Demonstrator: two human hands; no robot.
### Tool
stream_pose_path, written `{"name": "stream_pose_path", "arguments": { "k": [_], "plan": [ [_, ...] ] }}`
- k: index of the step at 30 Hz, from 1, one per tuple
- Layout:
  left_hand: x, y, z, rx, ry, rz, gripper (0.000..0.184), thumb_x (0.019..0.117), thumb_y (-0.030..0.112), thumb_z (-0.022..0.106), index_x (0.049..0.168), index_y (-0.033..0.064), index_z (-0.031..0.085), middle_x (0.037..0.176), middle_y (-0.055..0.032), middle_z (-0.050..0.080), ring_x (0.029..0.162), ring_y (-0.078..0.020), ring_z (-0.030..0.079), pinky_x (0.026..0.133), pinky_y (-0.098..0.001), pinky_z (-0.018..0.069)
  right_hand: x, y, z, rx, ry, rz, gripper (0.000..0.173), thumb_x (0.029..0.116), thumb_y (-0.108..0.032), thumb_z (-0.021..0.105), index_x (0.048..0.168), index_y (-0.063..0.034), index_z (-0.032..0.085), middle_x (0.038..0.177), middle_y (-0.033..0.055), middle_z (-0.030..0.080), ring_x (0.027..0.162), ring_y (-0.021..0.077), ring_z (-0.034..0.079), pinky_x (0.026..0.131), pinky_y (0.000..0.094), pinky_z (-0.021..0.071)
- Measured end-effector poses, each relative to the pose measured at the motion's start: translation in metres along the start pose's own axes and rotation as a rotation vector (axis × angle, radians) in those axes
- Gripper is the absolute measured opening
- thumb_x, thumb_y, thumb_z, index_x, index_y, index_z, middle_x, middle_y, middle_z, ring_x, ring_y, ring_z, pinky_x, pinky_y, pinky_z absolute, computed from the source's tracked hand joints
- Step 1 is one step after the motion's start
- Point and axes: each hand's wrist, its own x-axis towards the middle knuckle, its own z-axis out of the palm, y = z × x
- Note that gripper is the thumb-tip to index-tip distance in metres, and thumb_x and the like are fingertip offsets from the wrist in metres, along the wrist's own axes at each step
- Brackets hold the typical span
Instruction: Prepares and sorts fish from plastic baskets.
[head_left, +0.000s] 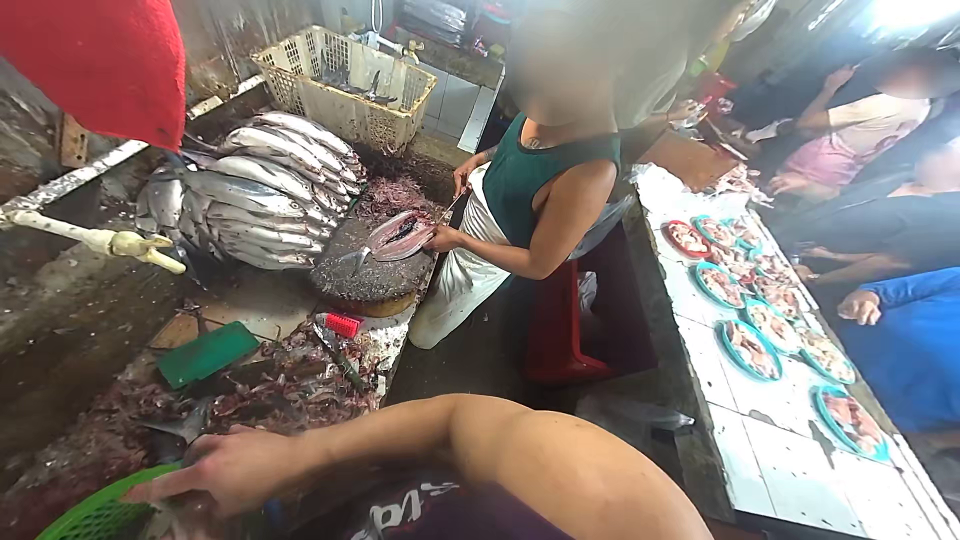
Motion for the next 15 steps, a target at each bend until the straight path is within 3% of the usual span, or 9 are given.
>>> {"name": "stream_pose_path", "arguments": {
  "k": [2,4,5,7,9,11,13,15],
  "plan": [
    [-0.018,0.027,-0.017,-0.068,-0.002,0.027,0.039,0.1072,0.015,0.042,0.123,-0.0165,0.06,0.119,-0.0259,0.069,0.11,-0.0236,0.067,0.102,-0.0341,0.0482,0.004,0.01,-0.005,0.266,0.012,-0.034,0.064,0.0829,0.003,0.075,0.144,-0.0057,0.059,0.12,0.019,0.069,0.105,0.0291,0.069,0.095,0.0459,0.0552],
    [-0.018,0.023,-0.017,-0.056,0.01,0.079,0.041,0.107,0.017,0.045,0.122,-0.0175,0.06,0.116,-0.0264,0.069,0.108,-0.0243,0.068,0.099,-0.0352,0.0498,0.005,0.02,-0.009,0.445,0.01,-0.043,0.066,0.0874,0.006,0.07,0.15,-0.0011,0.049,0.115,0.0166,0.073,0.098,0.0248,0.073,0.091,0.0434,0.0597],
    [-0.01,0.008,-0.008,-0.007,0.0,0.097,0.044,0.1078,0.021,0.045,0.123,-0.0169,0.061,0.117,-0.0278,0.069,0.111,-0.0283,0.068,0.101,-0.0393,0.0497,0.004,0.023,-0.009,0.426,0.031,-0.032,0.067,0.0879,0.005,0.07,0.15,-0.001,0.046,0.113,0.0163,0.073,0.097,0.0254,0.073,0.09,0.0456,0.0593],
    [0.013,-0.025,0.013,0.1,-0.047,0.093,0.049,0.1091,0.029,0.045,0.127,-0.0143,0.061,0.122,-0.0307,0.068,0.12,-0.0381,0.065,0.106,-0.0492,0.0472,0.002,0.022,-0.008,0.215,0.096,-0.023,0.066,0.0895,-0.002,0.072,0.15,-0.0041,0.046,0.127,0.0151,0.069,0.111,0.0296,0.069,0.1,0.0564,0.0493],
    [0.02,-0.034,0.019,0.104,-0.049,0.104,0.049,0.1085,0.029,0.047,0.128,-0.0132,0.061,0.122,-0.0314,0.067,0.12,-0.0398,0.065,0.106,-0.0511,0.0468,-0.001,0.021,-0.004,0.058,0.161,-0.027,0.06,0.0927,-0.01,0.072,0.148,-0.0077,0.049,0.132,0.0149,0.067,0.119,0.032,0.065,0.104,0.0608,0.0445],
    [0.013,-0.025,0.013,0.029,-0.023,0.112,0.045,0.1076,0.026,0.049,0.125,-0.0132,0.063,0.117,-0.0305,0.069,0.114,-0.0357,0.068,0.103,-0.048,0.049,-0.005,0.016,-0.005,-0.009,0.196,-0.029,0.052,0.0976,-0.02,0.068,0.146,-0.0081,0.052,0.131,0.0149,0.066,0.12,0.0321,0.064,0.106,0.0597,0.0434],
    [0.006,-0.017,0.008,-0.064,0.024,0.158,0.04,0.1063,0.021,0.051,0.115,-0.0149,0.066,0.106,-0.0274,0.071,0.1,-0.0257,0.07,0.094,-0.0388,0.052,-0.006,0.016,0.0,-0.026,0.222,-0.04,0.048,0.1004,-0.027,0.065,0.143,-0.0056,0.055,0.125,0.016,0.068,0.119,0.0326,0.064,0.108,0.0599,0.0421],
    [0.013,-0.028,0.017,-0.123,0.067,0.218,0.039,0.1053,0.021,0.052,0.108,-0.0146,0.068,0.099,-0.0231,0.073,0.092,-0.0176,0.07,0.088,-0.0323,0.0534,-0.004,0.017,0.003,-0.02,0.213,-0.042,0.046,0.1018,-0.032,0.063,0.139,-0.0048,0.058,0.121,0.0168,0.069,0.116,0.0332,0.065,0.108,0.0601,0.0413]
  ]
}}
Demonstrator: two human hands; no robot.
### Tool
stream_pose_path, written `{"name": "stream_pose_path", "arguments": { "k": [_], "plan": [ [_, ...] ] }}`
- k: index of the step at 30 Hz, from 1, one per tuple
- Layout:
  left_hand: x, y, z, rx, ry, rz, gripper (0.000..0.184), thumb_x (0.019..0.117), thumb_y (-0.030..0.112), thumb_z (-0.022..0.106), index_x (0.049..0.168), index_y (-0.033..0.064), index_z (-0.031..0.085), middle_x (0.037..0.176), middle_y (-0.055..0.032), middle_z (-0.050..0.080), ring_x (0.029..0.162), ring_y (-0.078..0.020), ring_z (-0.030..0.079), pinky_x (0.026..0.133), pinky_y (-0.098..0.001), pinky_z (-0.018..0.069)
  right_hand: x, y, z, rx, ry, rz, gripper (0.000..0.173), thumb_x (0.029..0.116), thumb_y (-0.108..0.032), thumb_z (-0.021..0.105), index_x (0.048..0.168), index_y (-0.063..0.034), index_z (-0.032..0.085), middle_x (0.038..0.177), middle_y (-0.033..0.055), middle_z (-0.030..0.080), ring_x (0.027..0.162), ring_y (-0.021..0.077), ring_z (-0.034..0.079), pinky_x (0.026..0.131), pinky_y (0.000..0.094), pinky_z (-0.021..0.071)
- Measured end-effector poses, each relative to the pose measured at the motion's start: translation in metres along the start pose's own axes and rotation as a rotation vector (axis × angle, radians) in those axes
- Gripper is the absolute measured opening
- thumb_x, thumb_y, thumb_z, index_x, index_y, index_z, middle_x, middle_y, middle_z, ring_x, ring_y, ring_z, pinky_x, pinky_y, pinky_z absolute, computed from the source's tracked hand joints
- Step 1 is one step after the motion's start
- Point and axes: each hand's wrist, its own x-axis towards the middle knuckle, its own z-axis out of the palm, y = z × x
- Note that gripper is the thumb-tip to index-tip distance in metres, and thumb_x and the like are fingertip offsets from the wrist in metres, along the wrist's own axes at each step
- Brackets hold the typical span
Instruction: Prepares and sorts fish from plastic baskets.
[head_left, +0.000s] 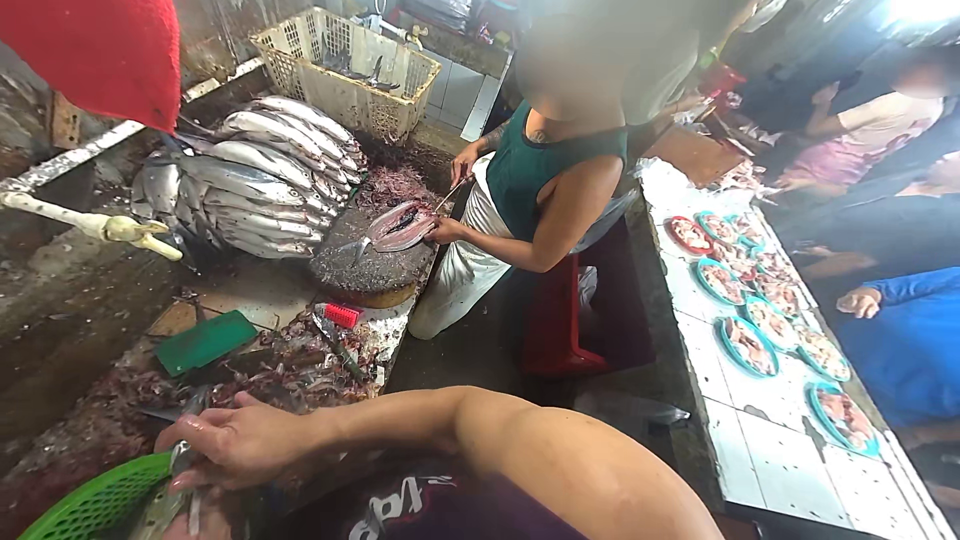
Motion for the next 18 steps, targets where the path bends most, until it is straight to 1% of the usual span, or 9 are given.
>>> {"name": "stream_pose_path", "arguments": {
  "k": [2,4,6,9,11,13,14,16,18],
  "plan": [
    [0.004,-0.016,0.007,0.001,-0.017,0.0,0.04,0.1058,0.023,0.051,0.11,-0.0133,0.069,0.099,-0.0208,0.074,0.091,-0.0156,0.07,0.088,-0.0326,0.0542,0.002,0.003,0.003,-0.008,-0.018,-0.004,0.044,0.1025,-0.035,0.061,0.138,-0.0078,0.06,0.116,0.0152,0.07,0.111,0.0324,0.066,0.105,0.0589,0.0431],
    [0.003,-0.018,0.008,-0.015,-0.046,-0.001,0.042,0.1064,0.024,0.049,0.105,-0.0131,0.068,0.089,-0.0181,0.072,0.079,-0.0141,0.068,0.079,-0.0336,0.055,0.002,0.004,0.005,0.0,-0.007,-0.007,0.04,0.1028,-0.035,0.06,0.134,-0.0096,0.063,0.109,0.0139,0.071,0.104,0.0312,0.067,0.101,0.0577,0.0443],
    [0.004,-0.026,0.01,-0.169,-0.078,0.053,0.042,0.1071,0.026,0.047,0.094,-0.0085,0.066,0.071,-0.0056,0.064,0.061,-0.0036,0.059,0.063,-0.0241,0.052,0.002,0.004,0.006,0.025,0.031,-0.006,0.038,0.1022,-0.035,0.062,0.129,-0.0091,0.066,0.102,0.0128,0.072,0.096,0.0298,0.068,0.1,0.0566,0.0447],
    [0.009,-0.052,0.025,-0.48,-0.14,0.135,0.041,0.1111,0.03,0.041,0.085,0.0042,0.059,0.064,0.0087,0.054,0.055,0.0064,0.049,0.056,-0.0117,0.0461,0.003,0.008,0.012,0.071,0.09,-0.02,0.036,0.1001,-0.035,0.066,0.124,-0.0085,0.069,0.096,0.0102,0.073,0.09,0.0268,0.068,0.098,0.0539,0.0454],
    [0.006,-0.039,0.018,-0.294,-0.088,0.173,0.042,0.1112,0.028,0.04,0.087,-0.0003,0.061,0.066,0.0005,0.058,0.058,-0.0009,0.055,0.06,-0.0167,0.0496,0.003,0.011,0.016,0.089,0.113,-0.022,0.035,0.0997,-0.035,0.066,0.123,-0.0089,0.069,0.096,0.009,0.074,0.088,0.0254,0.069,0.096,0.0536,0.0456],
    [-0.002,-0.003,0.0,-0.001,-0.08,0.1,0.045,0.1081,0.021,0.046,0.097,-0.0167,0.067,0.081,-0.0222,0.07,0.073,-0.0215,0.069,0.074,-0.0374,0.0554,0.003,0.011,0.017,0.112,0.126,-0.02,0.034,0.0987,-0.033,0.068,0.122,-0.0085,0.069,0.096,0.0086,0.074,0.087,0.0247,0.069,0.095,0.0541,0.0452],
    [-0.003,0.004,-0.003,0.057,-0.098,0.072,0.046,0.1082,0.021,0.045,0.099,-0.0173,0.067,0.084,-0.0231,0.071,0.075,-0.0215,0.07,0.077,-0.0383,0.0557,0.003,0.011,0.017,0.124,0.128,-0.021,0.034,0.0986,-0.033,0.068,0.122,-0.0082,0.069,0.095,0.0084,0.074,0.086,0.0244,0.068,0.094,0.0539,0.0449],
    [-0.003,0.0,-0.001,-0.02,-0.108,0.061,0.046,0.1088,0.023,0.044,0.096,-0.0151,0.067,0.078,-0.0175,0.069,0.069,-0.0152,0.066,0.072,-0.0335,0.0545,0.004,0.011,0.017,0.139,0.13,-0.026,0.034,0.0984,-0.033,0.068,0.121,-0.0076,0.069,0.092,0.0081,0.074,0.082,0.0237,0.067,0.091,0.0522,0.0447],
    [0.006,-0.03,0.011,-0.391,-0.18,0.079,0.042,0.112,0.03,0.037,0.093,0.0012,0.061,0.069,0.0032,0.059,0.059,0.002,0.055,0.061,-0.0156,0.0492,0.005,0.011,0.017,0.138,0.107,-0.009,0.035,0.0992,-0.035,0.067,0.122,-0.0084,0.069,0.094,0.0079,0.074,0.084,0.0238,0.068,0.092,0.052,0.0446]
  ]
}}
